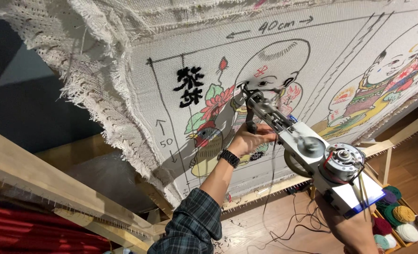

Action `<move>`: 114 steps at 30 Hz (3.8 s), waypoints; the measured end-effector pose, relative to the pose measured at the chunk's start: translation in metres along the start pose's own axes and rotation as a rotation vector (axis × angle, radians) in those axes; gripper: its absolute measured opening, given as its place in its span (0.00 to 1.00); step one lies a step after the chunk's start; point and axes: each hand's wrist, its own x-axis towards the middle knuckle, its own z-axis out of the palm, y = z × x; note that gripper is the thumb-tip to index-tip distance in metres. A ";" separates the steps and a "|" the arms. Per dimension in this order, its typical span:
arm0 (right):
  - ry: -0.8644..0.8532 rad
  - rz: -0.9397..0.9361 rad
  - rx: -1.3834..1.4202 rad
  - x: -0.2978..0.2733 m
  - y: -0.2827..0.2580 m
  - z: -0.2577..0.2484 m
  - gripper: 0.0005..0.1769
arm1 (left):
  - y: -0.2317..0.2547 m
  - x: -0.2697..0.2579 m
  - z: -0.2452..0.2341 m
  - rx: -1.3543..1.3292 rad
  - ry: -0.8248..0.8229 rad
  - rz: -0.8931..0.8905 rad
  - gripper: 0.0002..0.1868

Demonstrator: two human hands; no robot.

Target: Using a tufting gun and a pick tool to create a rug on a vertical frame

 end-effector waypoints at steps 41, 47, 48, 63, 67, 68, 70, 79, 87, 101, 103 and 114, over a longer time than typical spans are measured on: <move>-0.386 0.300 0.053 0.065 0.288 -0.037 0.29 | -0.008 -0.095 0.037 -0.134 -0.140 0.248 0.17; -0.617 0.100 0.180 0.050 0.040 -0.040 0.37 | -0.050 -0.132 0.026 -0.589 0.220 0.221 0.16; -0.617 0.099 0.181 0.079 0.081 -0.019 0.37 | -0.044 -0.144 0.022 -0.587 0.221 0.222 0.16; -0.394 -0.808 0.182 0.137 -0.060 0.108 0.39 | -0.206 -0.220 -0.082 -0.143 0.673 -0.107 0.19; -0.165 -0.945 -0.015 0.139 -0.056 0.142 0.43 | -0.206 -0.227 -0.086 -0.495 0.647 0.144 0.23; -0.090 -0.977 -0.086 0.140 -0.054 0.149 0.45 | -0.208 -0.225 -0.087 -0.726 0.674 0.183 0.20; -0.070 -0.999 -0.075 0.138 -0.057 0.148 0.43 | -0.219 -0.223 -0.091 -0.665 0.732 0.104 0.21; 0.102 -0.955 0.118 0.131 -0.065 0.149 0.24 | -0.272 -0.208 -0.123 -0.600 0.535 0.123 0.05; 0.203 -1.038 -0.031 0.137 -0.059 0.162 0.21 | -0.287 -0.206 -0.132 -0.835 0.529 0.047 0.25; 0.204 -1.054 0.054 0.145 -0.053 0.170 0.16 | -0.262 -0.242 -0.128 1.213 0.855 0.676 0.12; 0.183 -1.016 0.166 0.148 -0.050 0.170 0.11 | -0.207 -0.245 -0.104 0.274 0.820 0.403 0.17; 0.192 -0.848 0.271 0.160 -0.059 0.181 0.06 | -0.265 -0.259 -0.116 0.686 0.650 0.279 0.11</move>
